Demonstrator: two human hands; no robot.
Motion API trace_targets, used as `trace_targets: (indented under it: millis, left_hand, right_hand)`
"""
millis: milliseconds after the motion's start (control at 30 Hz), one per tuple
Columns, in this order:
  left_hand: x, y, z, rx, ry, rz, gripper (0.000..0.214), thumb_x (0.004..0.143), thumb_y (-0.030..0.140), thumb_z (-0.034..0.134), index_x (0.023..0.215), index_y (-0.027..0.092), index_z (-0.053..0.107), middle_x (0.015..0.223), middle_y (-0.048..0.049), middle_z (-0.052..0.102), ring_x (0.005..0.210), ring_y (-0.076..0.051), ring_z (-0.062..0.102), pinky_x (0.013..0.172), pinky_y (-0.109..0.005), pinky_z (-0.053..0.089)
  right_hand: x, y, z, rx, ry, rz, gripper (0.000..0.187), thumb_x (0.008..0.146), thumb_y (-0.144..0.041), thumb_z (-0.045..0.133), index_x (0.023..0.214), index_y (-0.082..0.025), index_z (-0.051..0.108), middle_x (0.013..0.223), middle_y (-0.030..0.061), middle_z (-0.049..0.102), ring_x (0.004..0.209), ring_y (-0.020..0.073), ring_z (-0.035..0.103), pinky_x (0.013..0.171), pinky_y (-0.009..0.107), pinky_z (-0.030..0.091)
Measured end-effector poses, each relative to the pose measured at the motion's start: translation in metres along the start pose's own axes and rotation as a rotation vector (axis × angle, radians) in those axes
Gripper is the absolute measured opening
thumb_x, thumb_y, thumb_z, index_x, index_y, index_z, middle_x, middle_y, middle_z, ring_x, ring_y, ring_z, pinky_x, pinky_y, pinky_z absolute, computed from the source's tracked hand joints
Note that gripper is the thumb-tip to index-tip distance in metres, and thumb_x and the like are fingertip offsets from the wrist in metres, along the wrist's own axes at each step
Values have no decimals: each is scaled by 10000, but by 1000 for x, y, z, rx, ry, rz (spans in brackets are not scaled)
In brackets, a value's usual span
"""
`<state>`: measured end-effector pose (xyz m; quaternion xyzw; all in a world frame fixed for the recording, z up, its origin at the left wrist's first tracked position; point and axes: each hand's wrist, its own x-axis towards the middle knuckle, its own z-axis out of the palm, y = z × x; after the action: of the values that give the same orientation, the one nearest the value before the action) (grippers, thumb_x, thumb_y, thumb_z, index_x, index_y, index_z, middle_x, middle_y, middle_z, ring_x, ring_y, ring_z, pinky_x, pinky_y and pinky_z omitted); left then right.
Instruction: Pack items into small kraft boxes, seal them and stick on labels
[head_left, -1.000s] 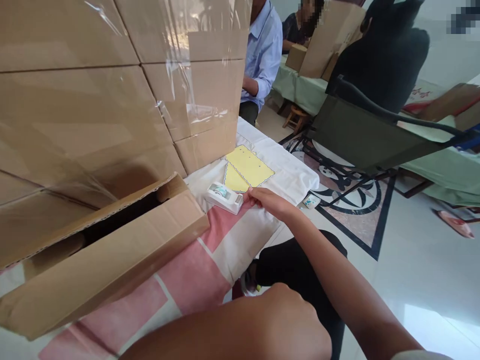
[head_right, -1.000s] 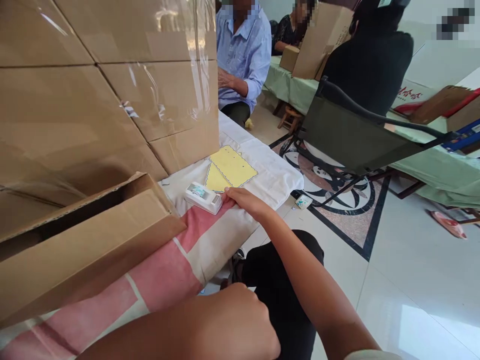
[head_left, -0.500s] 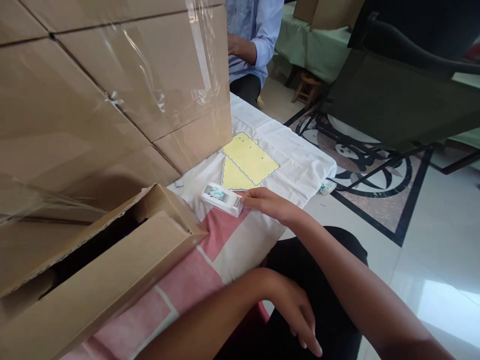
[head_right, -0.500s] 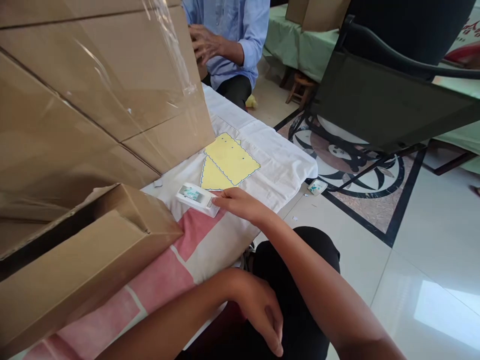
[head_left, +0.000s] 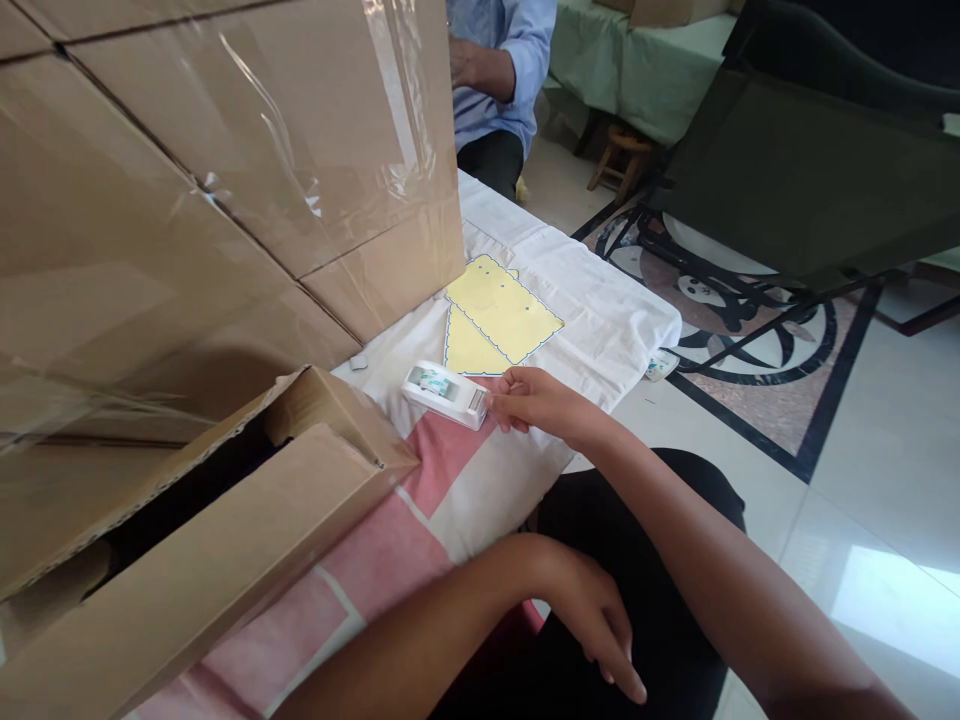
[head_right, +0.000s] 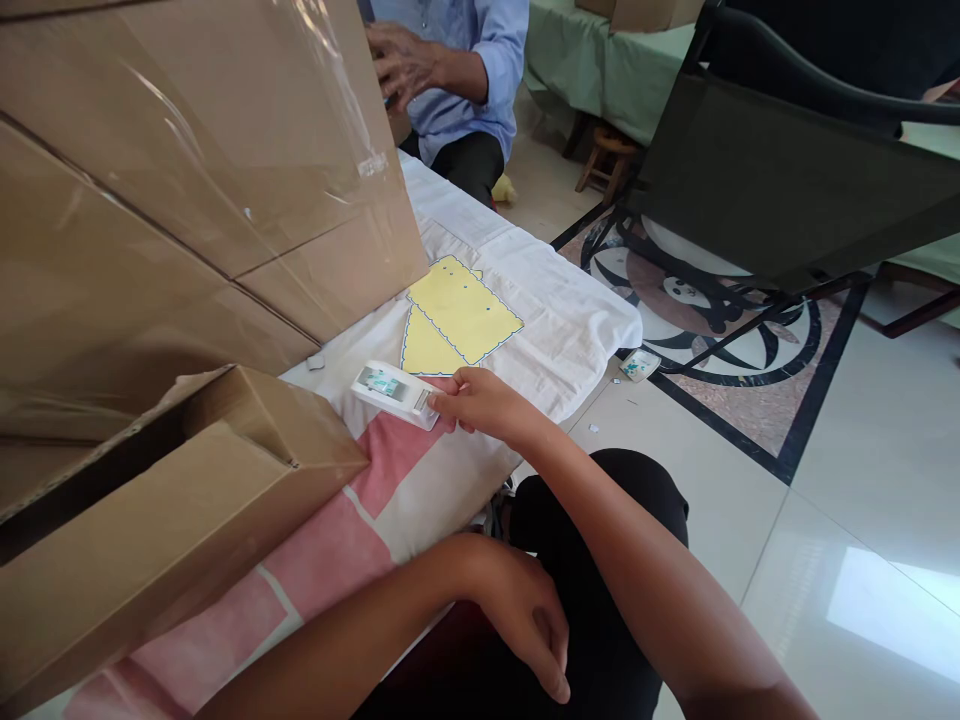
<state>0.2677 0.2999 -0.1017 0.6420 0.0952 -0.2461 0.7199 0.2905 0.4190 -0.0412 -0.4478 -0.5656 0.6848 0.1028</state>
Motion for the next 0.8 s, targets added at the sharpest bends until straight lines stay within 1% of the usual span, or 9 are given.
trace_targets:
  millis: [100,167,233,333,400,467,567,667,800]
  left_hand:
    - [-1,-1,0,-3,13,4,321,739,563,775,796,250,737,968,32,780,1043,-232,698,1013,-342,479]
    - [-1,-2,-1,6,18,9,328,744,569,768,799,247,734,941,27,774,1044,-236,696,1008,-349,479]
    - [-1,-2,-1,20,15,8,328,753,567,758,806,245,731,917,22,764,1044,-239,693,993,-355,482]
    - [-3,-1,-2,43,16,-5,320,754,558,753,798,242,727,929,16,760,1034,-243,693,956,-362,496]
    - [-3,-1,-3,57,35,-10,316,747,556,753,789,244,725,956,14,760,1030,-249,693,920,-365,510]
    - [-3,-3,-3,73,48,-10,317,742,558,750,778,244,721,967,10,757,1030,-255,692,887,-365,521]
    - [-1,-6,-3,88,45,-4,330,748,568,739,788,242,707,993,-1,754,1039,-256,690,866,-358,533]
    - [-1,-7,-3,91,45,-14,351,752,591,725,811,246,701,1032,-9,754,1038,-255,690,811,-338,543]
    - [-2,-5,-5,105,35,-30,333,759,572,719,796,242,704,1033,-9,760,1041,-254,686,806,-328,531]
  right_hand:
    - [2,0,2,-54,-106,79,413,862,-522,693,655,-191,556,589,38,665,474,79,349,464,268,241]
    - [4,0,2,-70,-134,107,429,873,-545,674,670,-170,633,575,42,659,464,76,324,457,275,216]
    - [5,0,2,-85,-143,98,401,892,-521,657,725,-159,692,548,20,628,463,75,319,462,273,210]
    - [7,2,2,-97,-148,32,380,906,-496,640,754,-159,729,541,-12,566,487,77,344,474,268,209]
    - [8,3,1,-68,-153,11,374,890,-497,654,750,-159,734,603,-11,576,501,71,343,479,268,207]
    - [8,5,0,-24,-159,26,371,862,-506,674,747,-158,733,639,-13,572,500,65,319,483,269,197]
    - [9,7,-2,29,-188,47,368,828,-521,694,755,-161,729,569,-39,485,499,72,319,494,265,177]
    - [9,10,-1,48,-195,50,351,820,-511,694,748,-168,719,516,-57,411,497,83,339,506,266,188]
    - [9,13,2,58,-142,57,336,826,-483,688,696,-173,676,552,-36,471,503,84,385,503,264,222]
